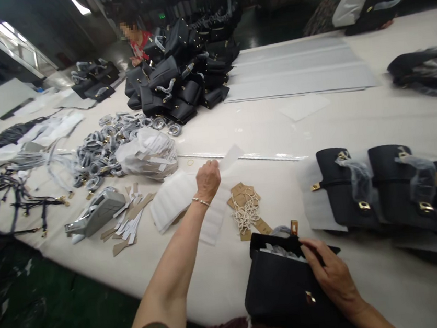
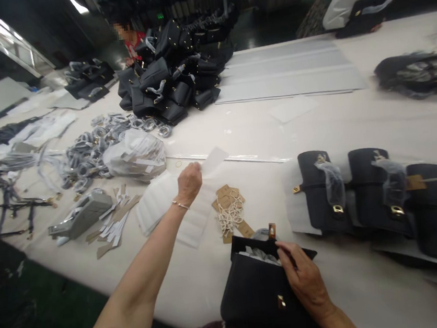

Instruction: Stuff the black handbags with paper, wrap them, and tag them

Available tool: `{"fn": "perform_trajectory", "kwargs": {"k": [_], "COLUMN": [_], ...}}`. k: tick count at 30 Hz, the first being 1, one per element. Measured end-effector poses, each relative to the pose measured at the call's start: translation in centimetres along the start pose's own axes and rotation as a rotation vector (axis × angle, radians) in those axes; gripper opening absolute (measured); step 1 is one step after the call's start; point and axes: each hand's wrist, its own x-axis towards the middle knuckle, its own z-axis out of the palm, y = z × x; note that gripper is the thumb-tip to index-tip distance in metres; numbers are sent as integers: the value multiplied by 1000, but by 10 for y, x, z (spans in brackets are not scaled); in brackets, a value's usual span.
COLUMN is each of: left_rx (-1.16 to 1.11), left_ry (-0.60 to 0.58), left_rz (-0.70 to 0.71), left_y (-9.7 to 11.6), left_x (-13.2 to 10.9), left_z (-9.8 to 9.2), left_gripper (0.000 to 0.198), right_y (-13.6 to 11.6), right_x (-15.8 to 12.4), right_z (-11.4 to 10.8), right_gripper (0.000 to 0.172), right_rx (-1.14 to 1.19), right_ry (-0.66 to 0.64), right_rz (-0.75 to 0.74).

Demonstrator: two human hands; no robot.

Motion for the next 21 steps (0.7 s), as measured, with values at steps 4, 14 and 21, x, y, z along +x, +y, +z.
{"fn": "perform_trajectory", "kwargs": {"k": [4,14,21], "left_rx": [-341,-591,-400], "left_ry": [62,-532,-623], "left_rz": [155,788,674], "left_y": [13,119,123], "left_x": [-64,-154,-162], "left_z": [-66,-61,-17], "left_gripper": [22,23,44], "right_y": [-21,-96,-27], "right_x": [7,18,-9], "right_z": [-32,-126,-77], "right_gripper": [26,83,34], "right_rx": [40,-189,-201], "right_ry": [110,-165,-514], "right_rz": [131,-364,23]}}
